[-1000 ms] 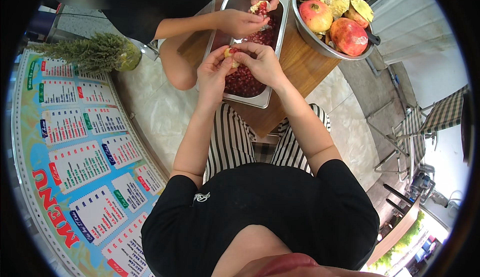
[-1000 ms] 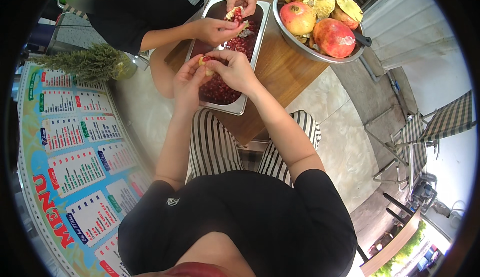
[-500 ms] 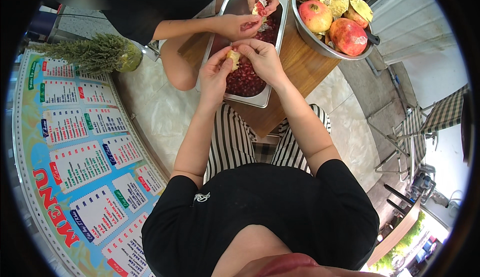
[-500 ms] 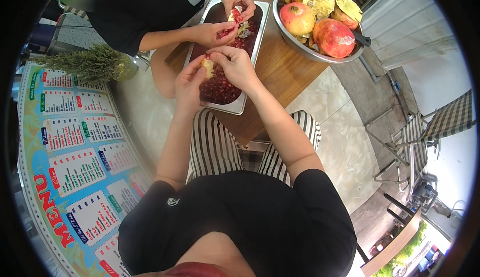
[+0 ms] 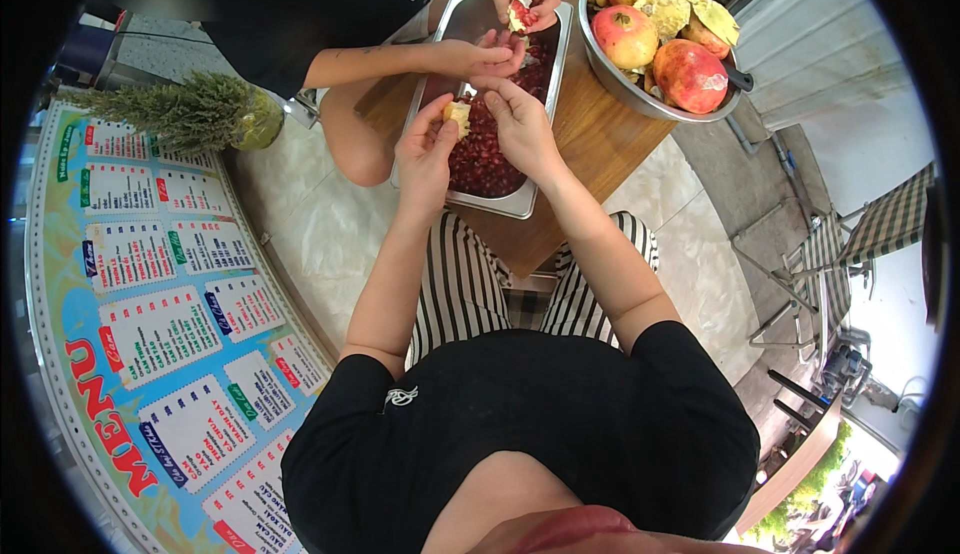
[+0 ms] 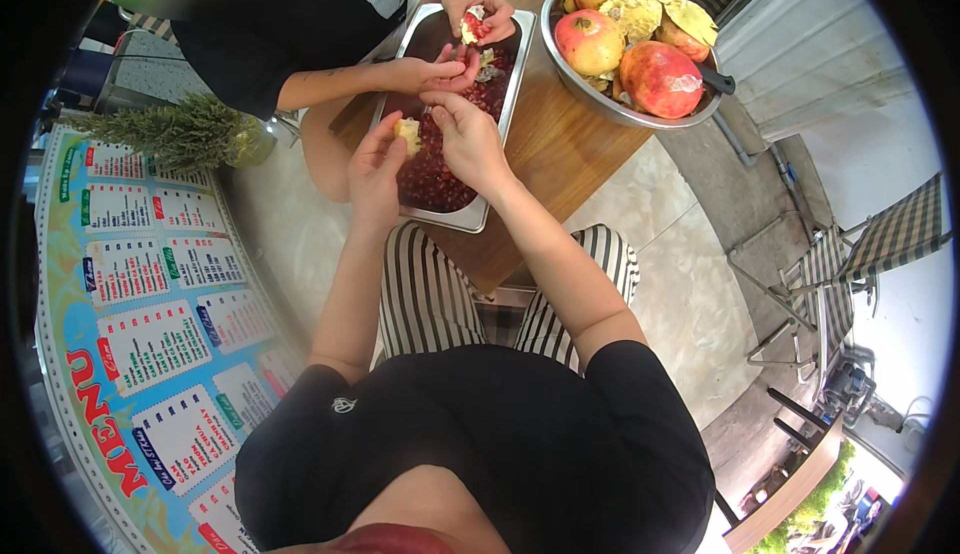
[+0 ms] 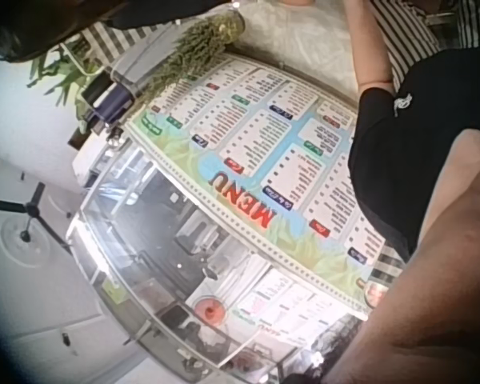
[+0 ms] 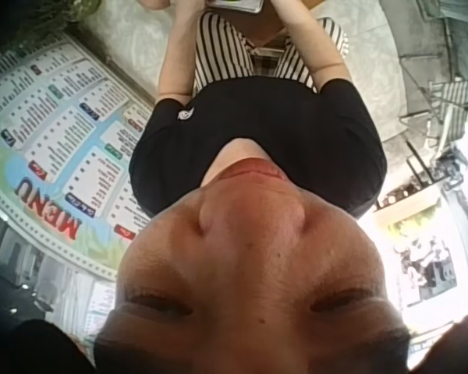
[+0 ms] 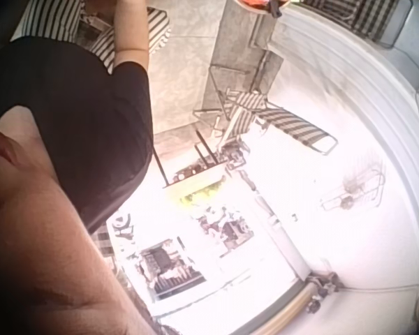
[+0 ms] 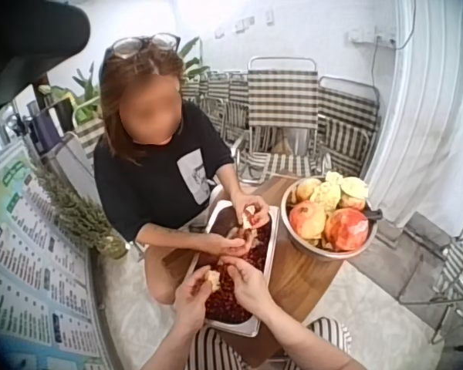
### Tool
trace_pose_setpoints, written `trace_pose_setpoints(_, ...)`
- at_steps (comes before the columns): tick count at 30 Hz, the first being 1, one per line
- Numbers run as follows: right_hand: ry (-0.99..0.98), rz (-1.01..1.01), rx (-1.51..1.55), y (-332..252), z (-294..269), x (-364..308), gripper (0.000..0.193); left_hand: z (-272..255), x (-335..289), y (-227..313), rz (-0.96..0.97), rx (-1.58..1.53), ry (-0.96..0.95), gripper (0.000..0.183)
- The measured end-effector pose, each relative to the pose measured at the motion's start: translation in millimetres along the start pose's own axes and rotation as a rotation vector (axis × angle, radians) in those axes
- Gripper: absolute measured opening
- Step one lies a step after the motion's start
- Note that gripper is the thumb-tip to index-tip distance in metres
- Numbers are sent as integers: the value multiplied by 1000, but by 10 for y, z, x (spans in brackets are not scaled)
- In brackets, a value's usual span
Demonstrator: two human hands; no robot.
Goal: The person carries a bowl of pomegranate peels, then sits on the floor and uses a knife to cut and separate pomegranate seeds into a metal tray. A second person assists by removing seeds from the fruit.
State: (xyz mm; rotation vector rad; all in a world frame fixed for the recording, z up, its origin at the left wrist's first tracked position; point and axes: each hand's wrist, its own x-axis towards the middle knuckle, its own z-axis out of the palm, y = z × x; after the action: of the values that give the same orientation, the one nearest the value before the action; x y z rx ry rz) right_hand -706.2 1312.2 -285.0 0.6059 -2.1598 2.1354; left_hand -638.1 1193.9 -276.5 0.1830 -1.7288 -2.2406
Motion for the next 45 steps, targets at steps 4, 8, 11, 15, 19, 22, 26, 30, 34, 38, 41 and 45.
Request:
trace_pose_setpoints(4,-111,116,146,-83,-48,-45,18,3,-1,-20,31,-33,-35,31)
trace_pose_setpoints(8,-85,-167,-100,-125,-52,-22,13,-17,13,-29,18,-22,-36,36)
trace_pose_setpoints(11,122,-167,-195,-354,-362,-33,12,-7,-21,-1,15,-26,7,41)
trace_pose_setpoints(15,432,-268,-747,-426,-1170,46,12,-4,-29,-55,45,5,6,37)
trace_pose_setpoints(19,364,-204,-1130,-469,-1598,55,21,18,-17,-92,50,6,25,38)
trace_pose_setpoints(22,502,-323,-1184,-651,-1799,103,28,-36,-36,-155,94,75,25,37)
trace_pose_setpoints(26,405,200,-935,-649,-2355,361,74,43,-66,-84,72,117,28,35)
trace_pose_setpoints(30,271,335,-1037,-534,-2318,363,100,3,-73,-160,149,262,-17,36)
trace_pose_setpoints(34,298,362,-1019,-648,-2273,372,91,133,-104,-61,185,232,-49,33)
trace_pose_setpoints(38,472,145,-845,-785,-2310,278,89,270,-149,44,207,279,-111,32)
trace_pose_setpoints(41,510,90,-233,-750,-2379,315,70,561,-144,149,168,230,-225,32)
trace_pose_setpoints(45,354,309,569,-811,-2198,377,63,1063,-14,243,125,250,-351,44)
